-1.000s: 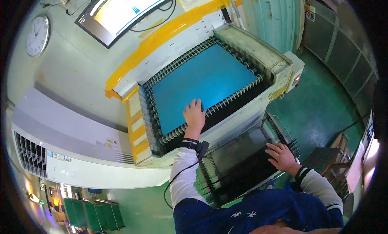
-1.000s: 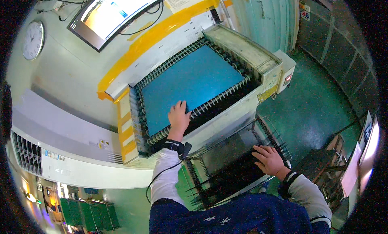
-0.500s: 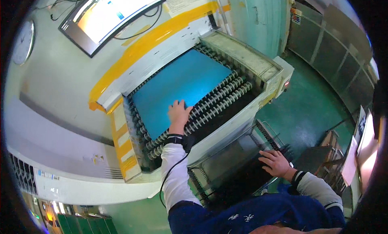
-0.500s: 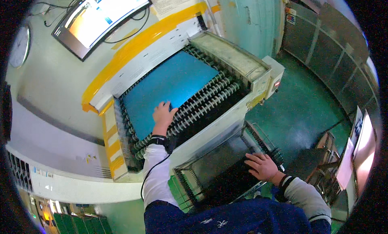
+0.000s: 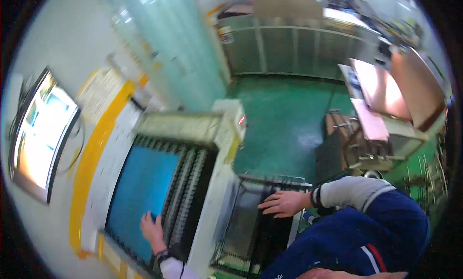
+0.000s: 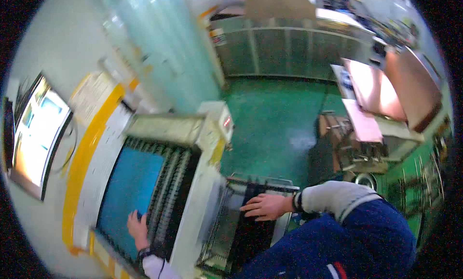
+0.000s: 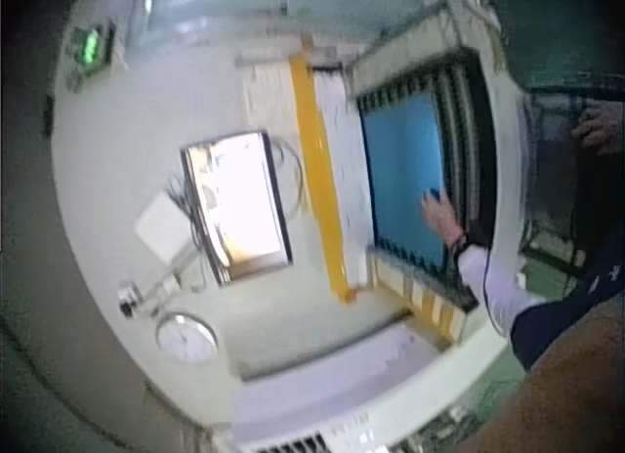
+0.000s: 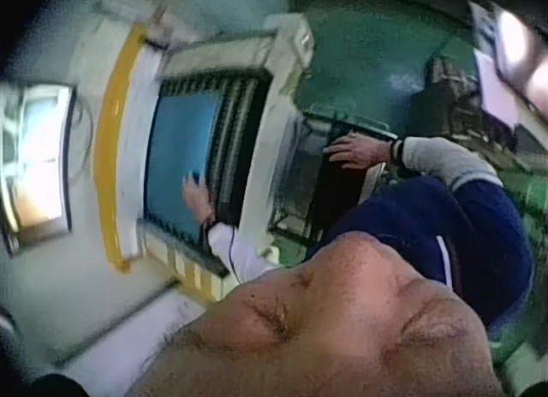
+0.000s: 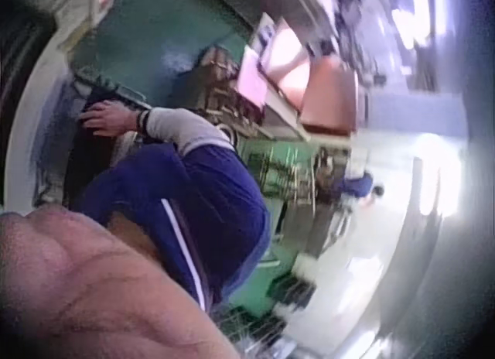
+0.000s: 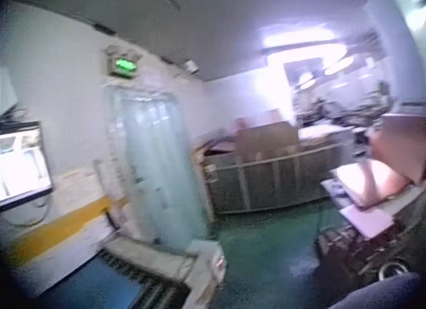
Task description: Manually feeding metal sheets into a processing machine and stacking them in a rack.
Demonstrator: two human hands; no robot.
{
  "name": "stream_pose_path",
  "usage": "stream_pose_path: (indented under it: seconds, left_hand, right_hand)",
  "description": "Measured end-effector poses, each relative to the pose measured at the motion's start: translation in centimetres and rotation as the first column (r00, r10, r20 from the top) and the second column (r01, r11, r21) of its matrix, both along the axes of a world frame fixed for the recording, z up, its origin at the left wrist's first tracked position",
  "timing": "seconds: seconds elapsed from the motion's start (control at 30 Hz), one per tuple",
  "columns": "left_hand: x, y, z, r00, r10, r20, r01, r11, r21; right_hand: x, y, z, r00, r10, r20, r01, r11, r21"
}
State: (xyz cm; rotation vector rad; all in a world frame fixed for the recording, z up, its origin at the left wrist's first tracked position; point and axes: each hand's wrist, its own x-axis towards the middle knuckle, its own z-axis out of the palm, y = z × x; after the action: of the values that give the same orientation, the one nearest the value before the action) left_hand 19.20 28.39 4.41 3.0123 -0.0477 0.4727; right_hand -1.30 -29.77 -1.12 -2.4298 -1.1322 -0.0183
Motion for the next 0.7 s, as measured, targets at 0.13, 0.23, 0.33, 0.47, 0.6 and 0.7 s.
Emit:
stream_pose_path:
  seconds: [0.13, 0.23, 0.33, 0.47, 0.6, 0.7]
  left_hand:
    - [0.0, -2.3, 1.2, 0.967, 0.188, -0.171, -0.181, 0.982, 0.053]
    - [1.1, -0.9, 0.0, 0.977, 0.159, -0.142, -0.151, 0.986, 0.064]
    - [1.8, -0.2, -0.3, 0.973, 0.189, -0.133, -0.181, 0.981, 0.073]
    - [1.5, -0.4, 0.0, 0.983, 0.105, -0.153, -0.107, 0.994, 0.001]
    - [-2.0, -6.0, -0.2, 0.993, -0.097, 0.066, 0.101, 0.993, -0.057]
    - [-6.3, -10.7, -1.8, 0.948, -0.276, 0.16, 0.304, 0.934, -0.187]
  right_hand:
    - [-0.6, -0.2, -1.0, 1.0, -0.001, 0.006, 0.001, 1.0, 0.021]
    - [-1.1, 0.0, -1.5, 1.0, -0.006, 0.02, 0.005, 1.0, 0.022]
    - [-0.7, 0.2, -1.8, 0.999, 0.002, 0.048, -0.004, 0.999, 0.038]
    - [-0.5, 0.3, -1.7, 0.999, 0.01, 0.047, -0.011, 0.999, 0.03]
    - [-0.9, -0.1, -1.7, 1.0, -0.003, 0.022, 0.003, 1.0, 0.012]
    - [-0.7, -0.1, -1.7, 0.999, 0.018, 0.027, -0.019, 0.999, 0.046]
